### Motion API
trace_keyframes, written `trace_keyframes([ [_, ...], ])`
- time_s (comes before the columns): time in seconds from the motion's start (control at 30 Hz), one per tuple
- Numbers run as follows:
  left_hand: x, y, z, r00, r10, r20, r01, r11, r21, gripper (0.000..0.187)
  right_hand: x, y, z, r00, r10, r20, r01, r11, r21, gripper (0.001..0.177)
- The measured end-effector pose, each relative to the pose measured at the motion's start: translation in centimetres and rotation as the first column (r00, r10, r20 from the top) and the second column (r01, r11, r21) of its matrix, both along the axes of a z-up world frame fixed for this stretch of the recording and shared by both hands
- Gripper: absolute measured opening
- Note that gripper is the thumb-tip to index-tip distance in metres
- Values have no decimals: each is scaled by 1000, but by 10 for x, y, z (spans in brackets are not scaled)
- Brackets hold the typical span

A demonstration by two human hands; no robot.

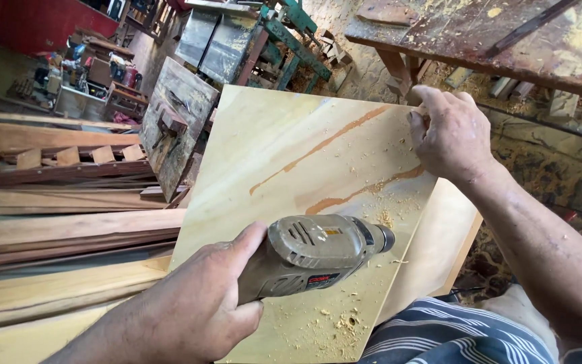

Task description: The person changes drill bits on a corded drill and then drills holes into a light-colored wooden panel. The person uses both hands to operate the drill and stabilize the wood during the task.

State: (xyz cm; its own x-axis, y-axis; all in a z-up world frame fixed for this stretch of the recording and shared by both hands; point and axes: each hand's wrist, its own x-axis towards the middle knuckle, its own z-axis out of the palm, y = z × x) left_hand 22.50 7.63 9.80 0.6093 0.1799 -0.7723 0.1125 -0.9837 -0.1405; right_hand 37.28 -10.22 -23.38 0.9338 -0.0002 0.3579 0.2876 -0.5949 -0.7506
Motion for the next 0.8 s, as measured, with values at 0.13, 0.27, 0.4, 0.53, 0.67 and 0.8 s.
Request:
trace_keyframes([
  [0.13, 11, -17, 5, 996, 49, -71, -48, 999, 17, 99, 2, -5, -8, 999, -15, 50, 13, 999, 38, 25],
  [0.27, 28, -44, 9, 980, 113, -165, -78, 976, 202, 94, 7, -9, -16, 995, -4, 99, -3, 998, 68, 19],
  [0.4, 21, 6, -4, 978, 63, -201, -10, 967, 256, 90, 6, -7, -16, 991, 6, 130, -14, 998, 62, 15],
  [0.53, 8, 48, -14, 944, -277, 180, 325, 878, -352, 89, 5, -9, -17, 987, 9, 158, -22, 997, 77, 12],
  [0.67, -6, 77, -19, 998, -43, -46, 37, 992, -123, 95, 4, -10, -13, 992, 0, 126, -11, 996, 88, 11],
  [0.8, -12, 95, -19, 986, -165, -7, 164, 982, -89, 106, 3, -10, -14, 989, -1, 151, -16, 994, 112, 10],
])
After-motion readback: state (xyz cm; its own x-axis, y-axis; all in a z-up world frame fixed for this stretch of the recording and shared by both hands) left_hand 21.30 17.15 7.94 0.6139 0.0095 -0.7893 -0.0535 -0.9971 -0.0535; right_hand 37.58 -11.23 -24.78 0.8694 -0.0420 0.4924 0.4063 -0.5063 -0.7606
